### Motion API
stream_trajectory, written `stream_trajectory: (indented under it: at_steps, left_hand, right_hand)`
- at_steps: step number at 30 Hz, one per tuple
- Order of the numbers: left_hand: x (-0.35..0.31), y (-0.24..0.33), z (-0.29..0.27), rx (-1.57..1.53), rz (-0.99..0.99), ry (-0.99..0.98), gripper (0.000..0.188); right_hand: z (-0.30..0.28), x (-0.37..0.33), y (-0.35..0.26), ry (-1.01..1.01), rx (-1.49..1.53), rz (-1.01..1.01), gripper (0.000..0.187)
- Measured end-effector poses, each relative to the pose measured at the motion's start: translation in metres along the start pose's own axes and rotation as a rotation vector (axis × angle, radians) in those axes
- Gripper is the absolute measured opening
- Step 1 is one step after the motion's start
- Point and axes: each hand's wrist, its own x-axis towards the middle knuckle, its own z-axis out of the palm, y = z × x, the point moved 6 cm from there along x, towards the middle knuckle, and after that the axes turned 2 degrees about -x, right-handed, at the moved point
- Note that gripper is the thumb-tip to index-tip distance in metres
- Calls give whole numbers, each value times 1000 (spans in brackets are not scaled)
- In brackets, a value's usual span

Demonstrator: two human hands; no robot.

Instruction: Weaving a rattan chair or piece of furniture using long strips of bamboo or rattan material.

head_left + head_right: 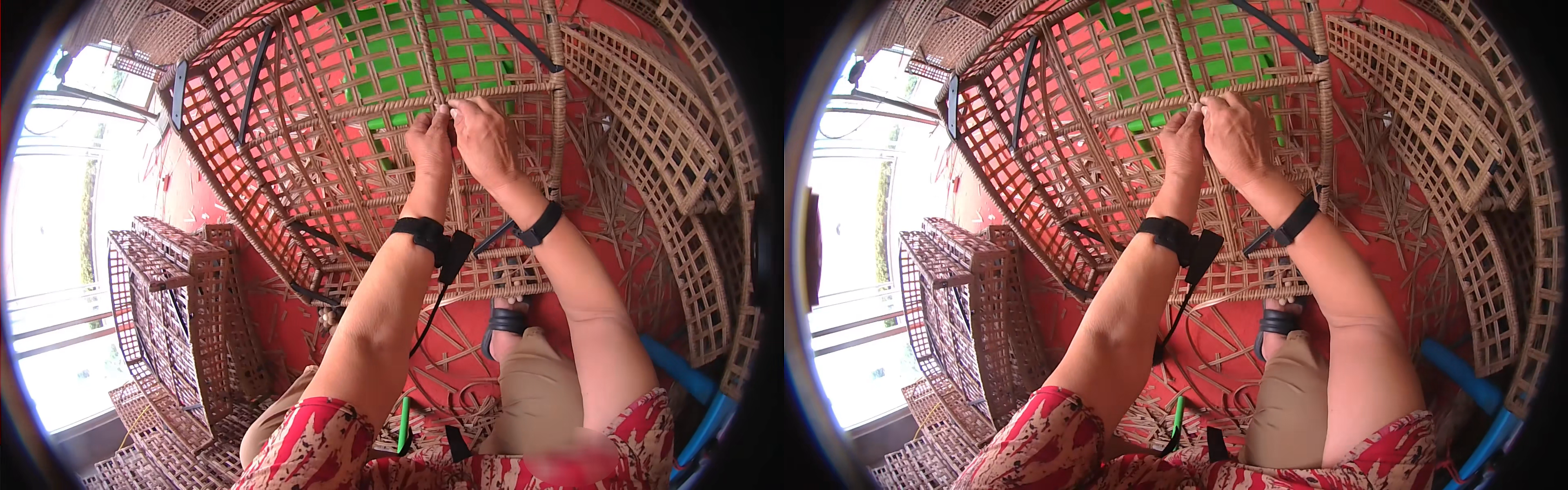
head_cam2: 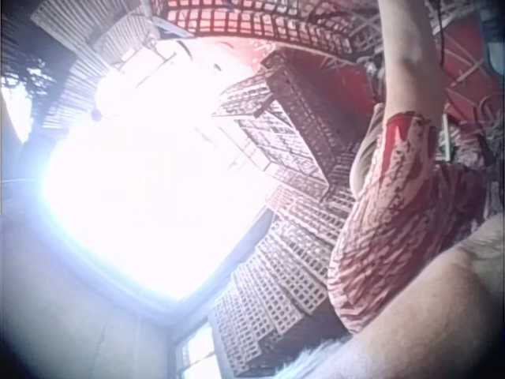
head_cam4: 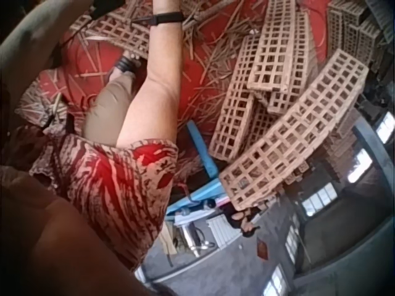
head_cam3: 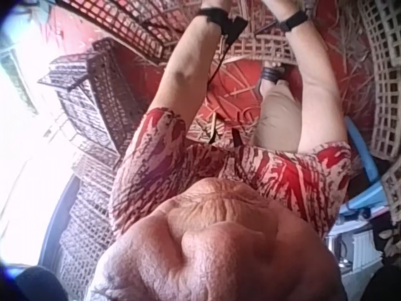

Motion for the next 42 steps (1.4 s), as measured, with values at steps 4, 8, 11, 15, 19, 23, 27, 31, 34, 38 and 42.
stream_trajectory:
  at_steps: [4,8,11,15,19,23,27,31,34,38,42]
  left_hand:
    - [3,-1,-3,-27,-3,8,25]
    - [-3,1,-2,-96,-48,38,22]
    - [-11,-4,2,-160,-139,53,20]
    - [-9,-6,0,-257,-141,82,20]
    - [-3,-12,-5,-267,-200,117,18]
    - [-11,-16,-2,-341,-314,169,20]
    - [-22,-18,-5,-372,-371,221,20]
    - [-16,-14,-31,-1,-108,308,21]
    - [-13,12,-39,501,261,275,25]
    - [-4,19,-23,472,192,-84,30]
    - [0,40,-16,1111,142,-150,32]
  right_hand:
    - [14,-2,4,0,157,109,23]
    - [29,-5,15,-74,418,217,30]
    - [34,-9,26,-67,692,340,40]
    - [38,-10,16,-85,685,465,48]
    - [53,-11,25,-91,986,567,52]
    - [55,-11,33,-156,1258,628,53]
    - [58,-13,30,-208,1476,743,45]
    - [65,-15,29,-174,1507,757,39]
    - [77,-21,40,-30,1507,854,38]
    - [76,-23,40,-55,1430,938,33]
    - [70,-21,38,-120,1450,919,30]
